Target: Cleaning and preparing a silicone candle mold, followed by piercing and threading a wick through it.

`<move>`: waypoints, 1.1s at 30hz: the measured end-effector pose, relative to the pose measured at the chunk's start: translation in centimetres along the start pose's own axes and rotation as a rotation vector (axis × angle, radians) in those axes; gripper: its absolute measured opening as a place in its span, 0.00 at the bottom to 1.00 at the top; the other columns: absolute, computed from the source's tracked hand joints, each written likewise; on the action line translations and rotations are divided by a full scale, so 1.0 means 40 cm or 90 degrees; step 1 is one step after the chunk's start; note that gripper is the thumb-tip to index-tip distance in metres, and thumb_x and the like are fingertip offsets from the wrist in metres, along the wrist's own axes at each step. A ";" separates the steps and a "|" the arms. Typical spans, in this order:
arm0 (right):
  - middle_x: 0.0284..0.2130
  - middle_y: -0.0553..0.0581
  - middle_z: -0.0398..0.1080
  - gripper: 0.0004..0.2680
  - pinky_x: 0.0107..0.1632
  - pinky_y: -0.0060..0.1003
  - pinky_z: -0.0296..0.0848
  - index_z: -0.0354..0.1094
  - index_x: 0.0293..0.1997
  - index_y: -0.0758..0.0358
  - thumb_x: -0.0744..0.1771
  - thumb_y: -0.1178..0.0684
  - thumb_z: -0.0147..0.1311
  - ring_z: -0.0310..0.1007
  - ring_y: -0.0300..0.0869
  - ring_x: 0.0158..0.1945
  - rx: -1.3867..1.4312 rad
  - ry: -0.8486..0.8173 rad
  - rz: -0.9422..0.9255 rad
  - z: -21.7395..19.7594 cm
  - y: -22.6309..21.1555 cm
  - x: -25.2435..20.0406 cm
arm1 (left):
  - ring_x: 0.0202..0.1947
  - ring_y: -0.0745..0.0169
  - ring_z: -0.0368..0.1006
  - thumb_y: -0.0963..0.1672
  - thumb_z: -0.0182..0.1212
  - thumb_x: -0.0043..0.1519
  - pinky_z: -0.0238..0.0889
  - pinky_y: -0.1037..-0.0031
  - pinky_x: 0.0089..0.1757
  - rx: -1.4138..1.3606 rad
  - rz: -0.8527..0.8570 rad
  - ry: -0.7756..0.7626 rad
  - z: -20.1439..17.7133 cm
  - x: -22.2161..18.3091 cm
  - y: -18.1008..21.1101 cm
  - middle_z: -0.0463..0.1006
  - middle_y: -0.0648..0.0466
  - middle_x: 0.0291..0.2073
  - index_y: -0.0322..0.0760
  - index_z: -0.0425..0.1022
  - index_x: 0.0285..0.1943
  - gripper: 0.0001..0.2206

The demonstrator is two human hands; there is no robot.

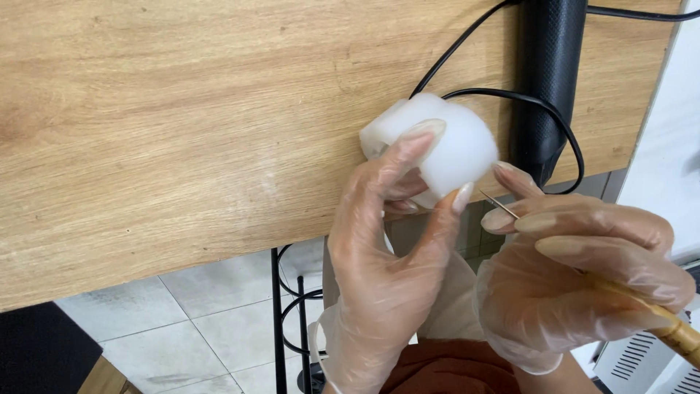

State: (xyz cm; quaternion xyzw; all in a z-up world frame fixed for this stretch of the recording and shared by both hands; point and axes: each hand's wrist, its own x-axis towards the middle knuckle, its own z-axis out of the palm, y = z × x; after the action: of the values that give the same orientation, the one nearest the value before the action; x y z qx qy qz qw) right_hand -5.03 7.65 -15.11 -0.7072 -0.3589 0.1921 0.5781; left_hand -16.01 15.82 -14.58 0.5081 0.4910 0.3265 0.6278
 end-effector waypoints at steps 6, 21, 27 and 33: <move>0.31 0.67 0.63 0.25 0.47 0.60 0.80 0.59 0.36 0.68 0.71 0.29 0.40 0.76 0.51 0.26 -0.021 0.017 -0.048 0.046 -0.017 0.024 | 0.48 0.73 0.76 0.36 0.72 0.65 0.73 0.79 0.49 -0.073 -0.041 0.054 -0.010 -0.028 -0.030 0.75 0.57 0.54 0.42 0.70 0.71 0.26; 0.29 0.68 0.74 0.26 0.60 0.61 0.81 0.67 0.28 0.67 0.70 0.28 0.42 0.82 0.54 0.38 -0.095 -0.050 -0.086 0.038 -0.016 0.007 | 0.50 0.72 0.75 0.35 0.71 0.63 0.73 0.77 0.52 -0.074 -0.026 0.024 -0.024 -0.032 -0.032 0.76 0.56 0.58 0.41 0.68 0.68 0.25; 0.32 0.66 0.75 0.26 0.63 0.57 0.77 0.67 0.28 0.65 0.70 0.27 0.40 0.82 0.53 0.42 -0.134 -0.096 -0.067 0.044 -0.026 0.015 | 0.50 0.72 0.77 0.34 0.71 0.63 0.73 0.78 0.53 -0.047 -0.024 0.020 -0.022 -0.030 -0.027 0.76 0.56 0.57 0.42 0.68 0.69 0.26; 0.31 0.67 0.75 0.27 0.64 0.59 0.77 0.66 0.26 0.65 0.69 0.27 0.39 0.82 0.54 0.40 -0.138 -0.095 -0.064 0.035 -0.026 0.017 | 0.52 0.71 0.77 0.34 0.71 0.63 0.73 0.80 0.51 -0.056 -0.023 0.016 -0.020 -0.033 -0.027 0.75 0.56 0.58 0.42 0.68 0.69 0.26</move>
State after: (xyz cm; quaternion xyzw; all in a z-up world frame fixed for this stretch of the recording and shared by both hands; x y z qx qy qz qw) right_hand -5.85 9.17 -14.39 -0.7302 -0.4548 0.1751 0.4788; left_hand -17.26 14.60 -15.23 0.4668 0.4932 0.3426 0.6492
